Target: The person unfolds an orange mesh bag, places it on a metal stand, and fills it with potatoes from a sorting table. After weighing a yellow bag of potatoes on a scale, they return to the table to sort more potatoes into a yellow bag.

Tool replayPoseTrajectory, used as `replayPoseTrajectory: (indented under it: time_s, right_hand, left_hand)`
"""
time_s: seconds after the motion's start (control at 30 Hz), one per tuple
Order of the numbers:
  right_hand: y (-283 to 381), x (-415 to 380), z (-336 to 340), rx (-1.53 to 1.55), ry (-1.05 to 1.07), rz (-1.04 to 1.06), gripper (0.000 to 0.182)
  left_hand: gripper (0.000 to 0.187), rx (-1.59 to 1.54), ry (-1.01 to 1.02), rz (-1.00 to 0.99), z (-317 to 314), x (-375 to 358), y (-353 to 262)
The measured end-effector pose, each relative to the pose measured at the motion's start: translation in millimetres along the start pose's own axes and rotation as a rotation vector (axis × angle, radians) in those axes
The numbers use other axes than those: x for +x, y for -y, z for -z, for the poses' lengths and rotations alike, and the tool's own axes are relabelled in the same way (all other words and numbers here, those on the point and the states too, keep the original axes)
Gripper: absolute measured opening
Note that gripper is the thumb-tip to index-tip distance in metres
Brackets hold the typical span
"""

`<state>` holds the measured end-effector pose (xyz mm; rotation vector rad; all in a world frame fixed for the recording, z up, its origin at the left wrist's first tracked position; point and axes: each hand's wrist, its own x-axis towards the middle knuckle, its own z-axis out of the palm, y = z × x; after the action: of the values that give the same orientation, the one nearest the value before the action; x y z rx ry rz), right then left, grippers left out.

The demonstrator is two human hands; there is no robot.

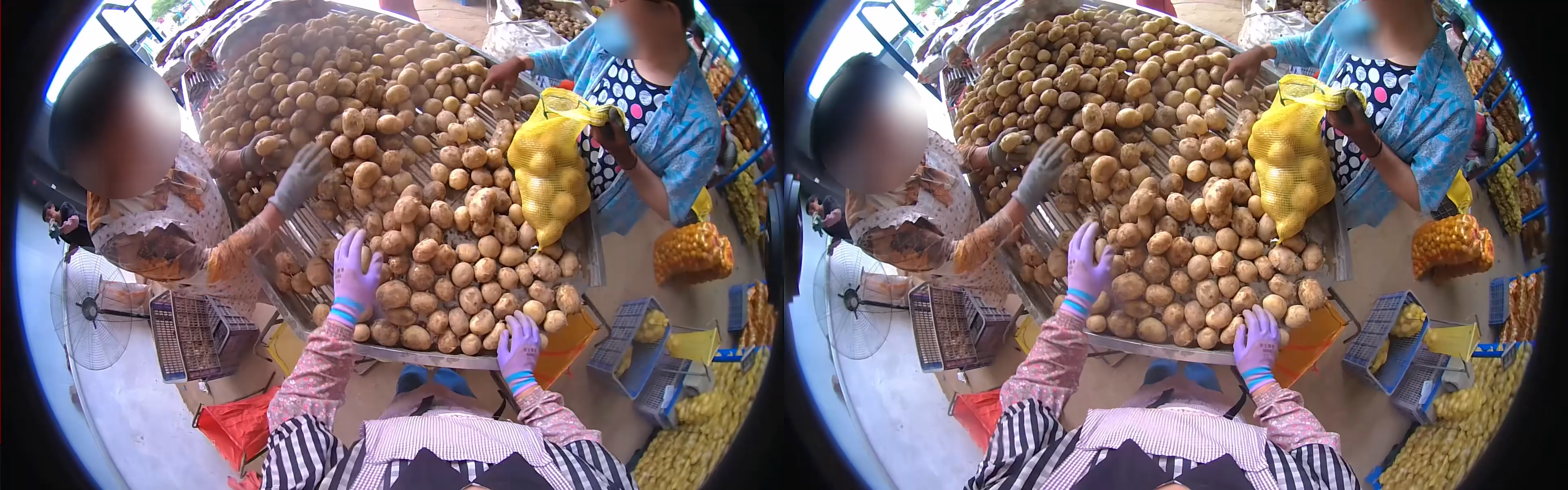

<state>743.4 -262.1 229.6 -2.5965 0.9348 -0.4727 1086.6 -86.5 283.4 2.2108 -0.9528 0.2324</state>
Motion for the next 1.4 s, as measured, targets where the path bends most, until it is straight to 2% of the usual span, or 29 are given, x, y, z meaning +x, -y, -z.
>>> replayPoseTrajectory:
  time_s: [0.13, 0.3, 0.33, 0.4, 0.47, 0.53, 0.63, 0.77, 0.87, 0.93, 0.97, 1.0, 1.1, 1.13, 1.2, 1.27, 1.33, 1.4]
  right_hand:
    - [4, 0, -1, -0.024, -0.014, -0.008, 0.031]
    - [4, -1, -6, -0.043, -0.034, -0.002, 0.030]
    - [4, 0, -4, -0.050, -0.029, -0.004, 0.030]
    - [9, 4, 2, -0.038, -0.009, -0.026, 0.030]
    - [13, 7, 5, -0.042, -0.017, -0.038, 0.030]
    - [16, 8, 8, -0.044, -0.002, -0.057, 0.030]
    - [17, 7, 6, -0.049, -0.010, -0.077, 0.031]
    - [14, 8, 4, -0.038, -0.017, -0.072, 0.030]
    - [15, 8, 3, -0.047, -0.030, -0.067, 0.030]
    - [16, 8, 2, -0.050, -0.036, -0.064, 0.030]
    - [15, 9, 3, -0.053, -0.035, -0.057, 0.030]
    - [14, 11, 4, -0.056, -0.038, -0.057, 0.030]
    - [12, 9, 2, -0.056, -0.018, -0.072, 0.032]
    - [11, 9, 3, -0.057, -0.020, -0.075, 0.032]
    - [10, 9, 3, -0.051, -0.004, -0.080, 0.035]
    - [15, 13, 8, -0.023, 0.013, -0.124, 0.036]
    - [14, 13, 8, -0.016, 0.013, -0.129, 0.037]
    - [10, 13, 7, -0.035, 0.006, -0.096, 0.037]
  left_hand:
    - [0.058, 0.004, 0.040, 0.148, -31, 64, 32]
    - [0.067, 0.201, 0.212, 0.354, -68, 124, 73]
    - [0.067, 0.194, 0.217, 0.356, -68, 128, 65]
    - [0.067, 0.274, 0.442, 0.418, -59, 142, 40]
    - [0.060, 0.325, 0.554, 0.432, -61, 154, 33]
    - [0.054, 0.320, 0.550, 0.473, -70, 157, 22]
    - [0.054, 0.306, 0.519, 0.345, -72, 140, 9]
    - [0.050, 0.210, 0.489, 0.042, -78, 112, -21]
    - [0.054, 0.034, 0.525, 0.000, -71, 105, -42]
    - [0.056, -0.197, 0.715, 0.084, -59, 104, -59]
    - [0.058, -0.369, 0.716, 0.155, -74, 97, -52]
    - [0.053, -0.704, 0.755, 0.297, -89, 92, -44]
    - [0.044, -1.433, 0.663, 0.727, -73, 116, -57]
    - [0.045, -1.566, 0.651, 0.707, -84, 134, -43]
    - [0.044, -1.615, 0.555, 0.773, -69, 175, -57]
    - [0.042, -1.423, 0.484, 0.563, -98, 215, -41]
    - [0.043, -0.804, 0.510, 0.246, -134, 254, -25]
    - [0.049, -0.439, 0.768, 0.192, -125, 276, -58]
